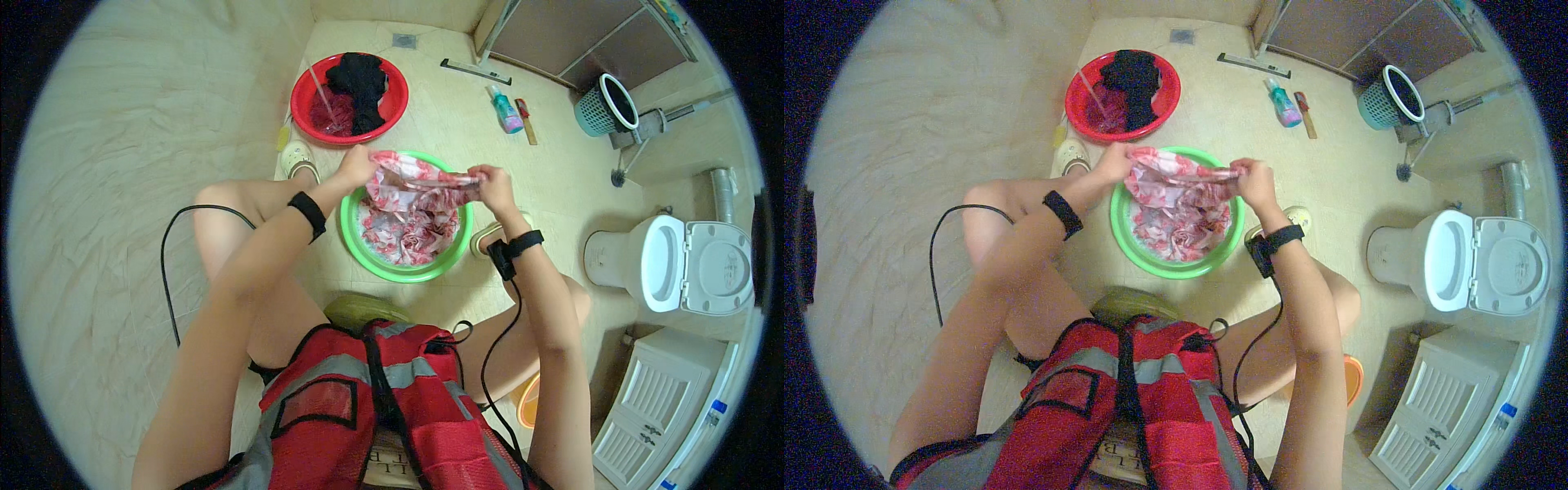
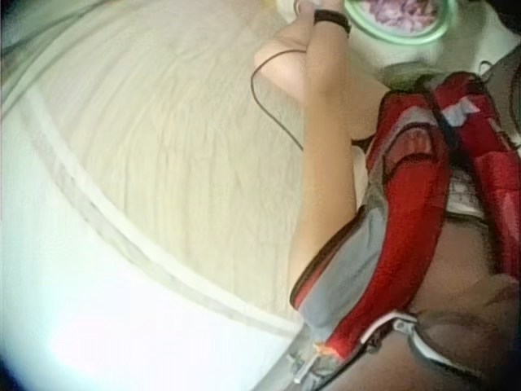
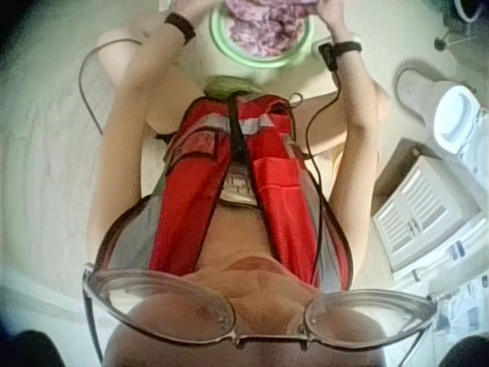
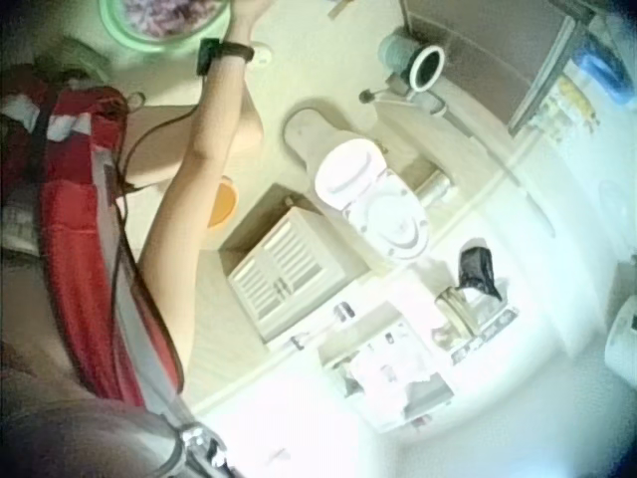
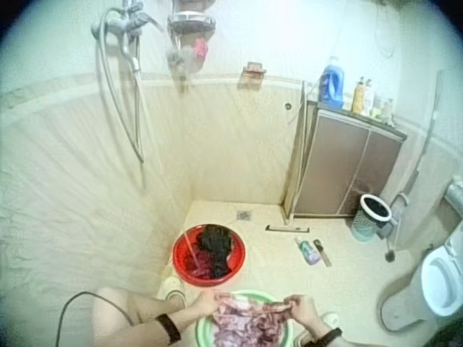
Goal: The person sits on the bathroom floor and hand-washes several pieces of clothing, including a black garment, a red garment, and a patterned cloth, in a green basin. They scrub and rinse the items, then transfer them to a red basin. Finally, they empty the green basin and refill it with water from the shower head.
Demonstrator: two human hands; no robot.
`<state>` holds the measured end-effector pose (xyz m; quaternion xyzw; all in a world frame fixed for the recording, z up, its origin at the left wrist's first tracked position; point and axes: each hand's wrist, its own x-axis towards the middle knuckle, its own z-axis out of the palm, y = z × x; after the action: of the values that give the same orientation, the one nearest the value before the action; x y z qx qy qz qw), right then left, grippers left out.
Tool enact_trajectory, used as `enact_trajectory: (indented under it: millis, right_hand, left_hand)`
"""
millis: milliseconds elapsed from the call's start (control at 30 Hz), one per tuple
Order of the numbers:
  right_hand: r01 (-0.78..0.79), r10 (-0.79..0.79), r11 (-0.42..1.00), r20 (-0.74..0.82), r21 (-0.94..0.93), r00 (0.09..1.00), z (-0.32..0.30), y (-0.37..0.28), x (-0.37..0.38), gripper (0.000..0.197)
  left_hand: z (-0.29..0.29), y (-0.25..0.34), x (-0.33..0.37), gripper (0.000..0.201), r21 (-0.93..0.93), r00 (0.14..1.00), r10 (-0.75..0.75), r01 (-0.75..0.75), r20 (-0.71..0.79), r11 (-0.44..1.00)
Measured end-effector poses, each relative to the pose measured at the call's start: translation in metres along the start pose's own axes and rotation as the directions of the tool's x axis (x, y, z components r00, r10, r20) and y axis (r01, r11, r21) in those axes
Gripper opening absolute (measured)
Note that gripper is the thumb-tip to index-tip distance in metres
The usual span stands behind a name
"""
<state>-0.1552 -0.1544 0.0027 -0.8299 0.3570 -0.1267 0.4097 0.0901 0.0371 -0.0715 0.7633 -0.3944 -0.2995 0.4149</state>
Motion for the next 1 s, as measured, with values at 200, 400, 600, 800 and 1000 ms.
enact_trajectory:
  millis: [200, 400, 600, 800, 1000]
  right_hand:
    - [-0.277, 0.114, 0.785, 0.309, 0.554, 0.944, -0.043, -0.083, -0.031, 0.035]
    - [0.169, -0.288, 0.888, 0.231, 0.429, 0.929, -0.019, -0.110, -0.043, 0.047]
    - [0.259, -0.247, 0.957, -0.099, 0.131, 0.964, 0.000, -0.084, -0.016, 0.028]
    - [-0.064, 0.051, 0.872, 0.040, 0.485, 0.998, -0.032, -0.099, -0.002, 0.017]
    - [-0.190, 0.058, 0.472, 0.185, 0.861, 0.981, -0.025, -0.136, 0.001, 0.020]
  left_hand:
    - [-0.016, 0.170, -0.036, 0.029, -0.659, 0.909, -0.114, 0.373, 0.401, 0.653]
    - [0.003, 0.216, -0.034, 0.012, -0.594, 0.927, -0.080, 0.300, 0.367, 0.746]
    - [0.008, 0.196, -0.013, 0.026, -0.631, 0.886, 0.110, 0.229, 0.451, 0.741]
    - [-0.010, 0.176, 0.001, 0.060, -0.135, 0.881, 0.418, -0.397, 0.220, 0.908]
    - [0.020, 0.177, -0.008, 0.059, -0.606, 0.820, 0.376, -0.044, 0.433, 0.794]
